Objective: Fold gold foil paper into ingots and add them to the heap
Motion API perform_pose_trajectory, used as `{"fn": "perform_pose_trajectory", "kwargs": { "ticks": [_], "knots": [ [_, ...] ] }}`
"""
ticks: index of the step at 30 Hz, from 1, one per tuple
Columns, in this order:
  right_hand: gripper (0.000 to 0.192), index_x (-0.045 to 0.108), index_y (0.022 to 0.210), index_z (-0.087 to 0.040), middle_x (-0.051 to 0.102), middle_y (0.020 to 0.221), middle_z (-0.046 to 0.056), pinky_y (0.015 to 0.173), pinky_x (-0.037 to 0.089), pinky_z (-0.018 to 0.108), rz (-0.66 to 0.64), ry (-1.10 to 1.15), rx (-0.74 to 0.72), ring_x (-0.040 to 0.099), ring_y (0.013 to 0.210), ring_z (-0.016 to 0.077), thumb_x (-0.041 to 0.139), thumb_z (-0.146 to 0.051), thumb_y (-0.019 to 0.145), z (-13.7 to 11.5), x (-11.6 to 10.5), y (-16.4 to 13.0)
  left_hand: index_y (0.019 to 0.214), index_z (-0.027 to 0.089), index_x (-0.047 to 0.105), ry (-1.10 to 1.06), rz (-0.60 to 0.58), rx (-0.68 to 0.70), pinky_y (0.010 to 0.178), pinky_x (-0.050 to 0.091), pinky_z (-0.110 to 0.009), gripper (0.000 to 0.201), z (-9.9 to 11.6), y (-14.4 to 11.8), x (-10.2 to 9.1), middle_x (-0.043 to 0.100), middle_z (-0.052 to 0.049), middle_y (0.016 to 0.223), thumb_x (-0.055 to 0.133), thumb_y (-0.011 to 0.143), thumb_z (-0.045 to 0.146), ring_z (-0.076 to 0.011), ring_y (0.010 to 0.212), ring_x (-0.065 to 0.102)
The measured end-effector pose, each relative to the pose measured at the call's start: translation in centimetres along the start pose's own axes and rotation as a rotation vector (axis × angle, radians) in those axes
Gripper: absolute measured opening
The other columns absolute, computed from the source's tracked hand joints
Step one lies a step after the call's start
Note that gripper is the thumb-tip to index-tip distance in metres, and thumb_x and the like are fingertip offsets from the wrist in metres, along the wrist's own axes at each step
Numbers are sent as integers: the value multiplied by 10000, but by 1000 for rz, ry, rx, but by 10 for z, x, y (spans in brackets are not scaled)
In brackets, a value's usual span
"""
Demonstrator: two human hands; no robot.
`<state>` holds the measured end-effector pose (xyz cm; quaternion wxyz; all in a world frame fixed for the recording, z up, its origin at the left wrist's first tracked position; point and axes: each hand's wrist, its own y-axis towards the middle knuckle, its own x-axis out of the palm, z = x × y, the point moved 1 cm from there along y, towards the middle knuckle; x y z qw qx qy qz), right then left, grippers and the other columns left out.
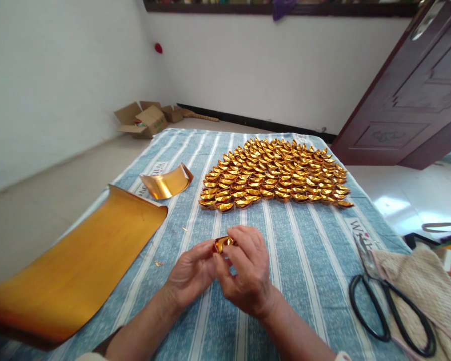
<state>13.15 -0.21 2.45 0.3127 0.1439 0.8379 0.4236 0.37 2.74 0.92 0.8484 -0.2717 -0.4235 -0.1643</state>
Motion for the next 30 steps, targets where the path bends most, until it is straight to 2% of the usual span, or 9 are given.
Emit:
{"fn": "perform_pose_trajectory", "kwargs": {
  "ticks": [4, 9, 15, 23, 30],
  "knots": [
    [225, 575, 949, -241, 650, 1016, 75, 879, 509, 477, -20, -24, -49, 607, 1022, 261, 587, -104, 770, -2, -1, 0, 748, 91, 694, -43, 91, -16, 732, 521, -236, 59, 0, 1, -1, 701, -64, 775, 676, 692, 86, -138, 706, 648],
    [227, 573, 973, -236, 654, 1023, 84, 891, 502, 486, -59, -36, -87, 614, 1018, 261, 593, -121, 778, -5, -1, 0, 665, 105, 675, -58, 105, -19, 657, 506, -202, 56, 0, 1, -1, 663, -30, 674, 653, 670, 53, -107, 615, 612],
    [220, 585, 962, -232, 660, 1017, 78, 896, 499, 487, -65, 8, -58, 616, 1012, 253, 590, -107, 781, -7, 1, -1, 641, 115, 661, -69, 152, -22, 656, 511, -200, 87, 0, 1, -1, 665, -38, 691, 637, 670, 36, -115, 638, 619],
    [209, 622, 950, -218, 661, 990, 83, 881, 509, 473, -38, 58, -15, 609, 1022, 253, 579, -74, 805, -8, 2, 0, 705, 89, 678, -110, 99, -7, 679, 516, -180, 53, -1, 2, 0, 678, -48, 757, 668, 679, 45, -110, 701, 632],
    [303, 632, 1000, -194, 662, 984, 82, 882, 518, 473, -2, 90, -17, 612, 1026, 244, 517, 7, 806, -11, 0, 2, 771, 66, 692, -128, 35, 22, 702, 521, -189, 79, -4, 2, -4, 681, -53, 757, 702, 694, 54, -110, 719, 638]
  ]
}}
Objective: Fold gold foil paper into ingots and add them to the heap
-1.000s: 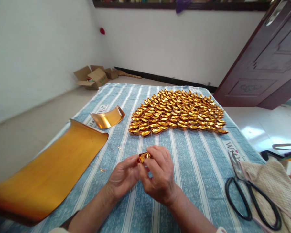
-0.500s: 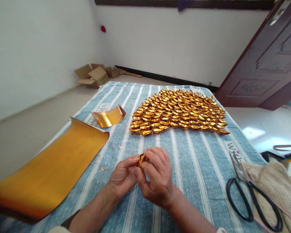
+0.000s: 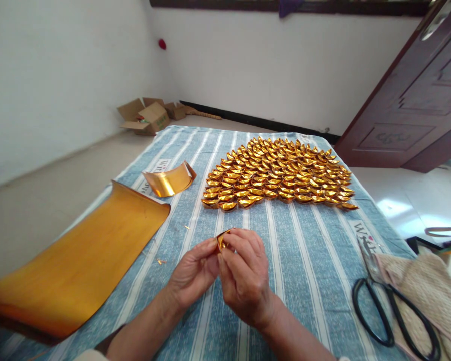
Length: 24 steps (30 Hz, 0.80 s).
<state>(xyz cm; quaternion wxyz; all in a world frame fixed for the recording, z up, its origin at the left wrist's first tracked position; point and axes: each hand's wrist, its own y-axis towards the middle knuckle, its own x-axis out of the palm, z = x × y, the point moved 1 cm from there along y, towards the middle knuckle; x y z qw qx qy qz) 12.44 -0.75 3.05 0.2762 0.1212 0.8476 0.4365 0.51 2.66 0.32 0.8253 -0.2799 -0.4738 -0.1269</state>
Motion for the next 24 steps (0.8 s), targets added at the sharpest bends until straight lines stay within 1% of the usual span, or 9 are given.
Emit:
{"fn": "perform_pose_trajectory", "kwargs": {
  "ticks": [8, 14, 17, 20, 24],
  "knots": [
    [318, 637, 971, -167, 662, 991, 97, 902, 524, 476, 6, 30, 33, 587, 1090, 256, 516, 62, 788, -3, -1, -1, 742, 71, 693, -17, -27, 26, 715, 518, -189, 80, -1, -1, 3, 691, -49, 766, 738, 676, 62, -107, 718, 641],
    [318, 629, 963, -168, 653, 994, 90, 909, 522, 481, 5, 67, 50, 572, 1103, 250, 510, 72, 791, -2, -1, 0, 697, 84, 667, -16, 9, 14, 687, 510, -178, 48, -3, -1, 3, 669, -31, 719, 706, 704, 56, -97, 685, 632],
    [317, 630, 963, -171, 652, 997, 88, 912, 519, 480, -1, 75, 51, 571, 1103, 246, 511, 70, 794, -2, -1, 0, 747, 71, 685, -30, 11, 0, 695, 519, -188, 37, -2, -1, 4, 688, -45, 754, 683, 718, 48, -102, 695, 640],
    [316, 636, 967, -172, 652, 1009, 91, 921, 512, 478, -11, 79, 46, 567, 1114, 247, 515, 65, 796, 1, -2, -1, 826, 48, 705, -51, 1, -9, 710, 526, -192, 113, -2, 0, 5, 710, -66, 809, 675, 717, 39, -108, 724, 654],
    [279, 648, 966, -176, 658, 1031, 96, 945, 494, 477, -32, 77, 46, 563, 1125, 247, 547, 30, 808, 7, -3, -3, 855, 54, 716, -54, -37, 6, 738, 532, -209, 153, -1, -1, 5, 724, -77, 838, 708, 702, 52, -125, 770, 664]
  ]
}}
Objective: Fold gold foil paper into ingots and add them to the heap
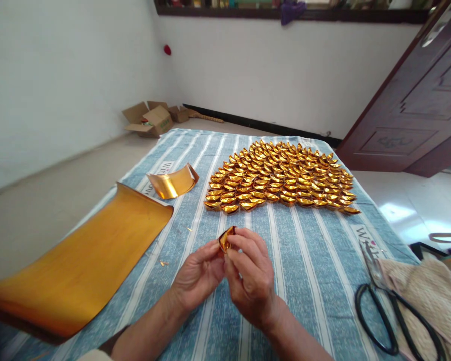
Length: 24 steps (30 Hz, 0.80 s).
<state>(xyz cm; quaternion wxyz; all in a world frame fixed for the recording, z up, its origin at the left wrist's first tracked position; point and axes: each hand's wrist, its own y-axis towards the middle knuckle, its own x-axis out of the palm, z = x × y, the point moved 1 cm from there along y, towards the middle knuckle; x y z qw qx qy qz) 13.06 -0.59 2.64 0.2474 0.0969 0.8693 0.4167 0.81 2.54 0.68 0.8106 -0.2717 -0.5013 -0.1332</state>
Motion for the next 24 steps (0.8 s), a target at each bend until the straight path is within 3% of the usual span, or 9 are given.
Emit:
{"fn": "perform_pose_trajectory", "kwargs": {
  "ticks": [9, 24],
  "knots": [
    [182, 664, 925, -218, 690, 1013, 54, 973, 471, 411, -13, 75, 189, 597, 1070, 190, 585, -70, 853, 16, 1, -3, 867, 90, 737, 130, 30, 116, 830, 527, -297, 191, 0, -5, 1, 730, -87, 932, 765, 679, 98, -170, 885, 649],
    [153, 699, 889, -225, 709, 1011, 55, 896, 520, 384, -50, 189, 283, 639, 1015, 195, 593, -121, 854, 18, 4, -5, 797, 96, 730, 171, 90, 158, 784, 516, -274, 155, 0, -4, -3, 711, -72, 911, 790, 670, 160, -159, 851, 630]
  ]
}}
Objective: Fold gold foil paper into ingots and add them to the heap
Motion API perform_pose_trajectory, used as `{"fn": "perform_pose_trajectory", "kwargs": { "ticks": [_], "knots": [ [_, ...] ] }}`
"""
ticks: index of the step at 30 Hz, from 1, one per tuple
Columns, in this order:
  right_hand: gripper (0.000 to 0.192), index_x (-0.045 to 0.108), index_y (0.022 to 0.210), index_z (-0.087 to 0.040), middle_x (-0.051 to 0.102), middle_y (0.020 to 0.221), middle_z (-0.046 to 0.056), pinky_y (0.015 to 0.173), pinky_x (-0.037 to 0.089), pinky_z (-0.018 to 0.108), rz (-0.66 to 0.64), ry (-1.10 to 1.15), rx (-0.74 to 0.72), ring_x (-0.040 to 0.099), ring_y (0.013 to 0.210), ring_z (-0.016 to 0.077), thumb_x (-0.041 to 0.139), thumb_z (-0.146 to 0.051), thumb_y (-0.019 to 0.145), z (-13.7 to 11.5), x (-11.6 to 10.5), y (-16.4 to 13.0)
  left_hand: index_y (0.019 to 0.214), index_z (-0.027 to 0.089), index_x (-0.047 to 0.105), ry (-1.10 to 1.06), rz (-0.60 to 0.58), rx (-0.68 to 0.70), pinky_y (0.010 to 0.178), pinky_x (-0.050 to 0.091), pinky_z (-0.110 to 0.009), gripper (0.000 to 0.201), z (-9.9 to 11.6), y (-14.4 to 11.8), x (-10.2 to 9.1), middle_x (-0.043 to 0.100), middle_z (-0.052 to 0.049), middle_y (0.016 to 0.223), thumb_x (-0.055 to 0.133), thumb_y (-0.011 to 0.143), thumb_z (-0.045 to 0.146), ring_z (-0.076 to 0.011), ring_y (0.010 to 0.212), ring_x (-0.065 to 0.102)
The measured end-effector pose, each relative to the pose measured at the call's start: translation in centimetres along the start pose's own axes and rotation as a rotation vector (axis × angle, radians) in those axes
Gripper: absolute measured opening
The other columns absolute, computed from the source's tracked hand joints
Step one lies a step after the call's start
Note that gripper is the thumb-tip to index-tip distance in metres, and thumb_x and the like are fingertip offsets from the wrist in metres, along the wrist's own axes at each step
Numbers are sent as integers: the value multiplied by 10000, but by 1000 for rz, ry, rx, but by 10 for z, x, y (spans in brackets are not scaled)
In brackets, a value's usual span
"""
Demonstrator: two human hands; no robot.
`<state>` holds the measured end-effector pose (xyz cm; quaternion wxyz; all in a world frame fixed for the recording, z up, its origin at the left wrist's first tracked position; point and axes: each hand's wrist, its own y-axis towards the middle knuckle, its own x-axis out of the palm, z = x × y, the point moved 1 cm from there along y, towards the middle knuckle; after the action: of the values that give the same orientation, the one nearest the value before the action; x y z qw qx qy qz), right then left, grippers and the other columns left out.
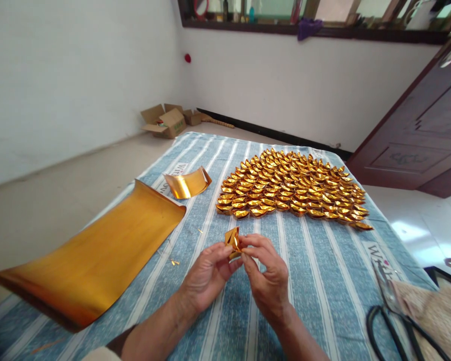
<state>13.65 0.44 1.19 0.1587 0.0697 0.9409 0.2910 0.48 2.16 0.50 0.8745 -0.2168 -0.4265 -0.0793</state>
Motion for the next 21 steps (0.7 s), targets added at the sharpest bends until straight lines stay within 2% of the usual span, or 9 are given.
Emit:
{"fn": "perform_pose_trajectory", "kwargs": {
  "ticks": [10, 21],
  "knots": [
    [155, 705, 878, -228, 716, 993, 48, 907, 507, 381, -22, -17, -20, 636, 1003, 190, 594, -123, 854, 2, -1, 2, 801, 101, 705, -68, 42, -55, 721, 523, -246, 103, 2, 2, -1, 714, -68, 910, 739, 705, 97, -148, 825, 646],
    [98, 710, 851, -227, 716, 956, 50, 848, 534, 365, -28, 38, 76, 667, 930, 190, 625, -180, 842, 15, -4, 5, 811, 97, 705, -59, 73, -57, 670, 529, -234, 48, 1, 3, -2, 712, -78, 918, 698, 763, 98, -147, 807, 651]
  ]
}}
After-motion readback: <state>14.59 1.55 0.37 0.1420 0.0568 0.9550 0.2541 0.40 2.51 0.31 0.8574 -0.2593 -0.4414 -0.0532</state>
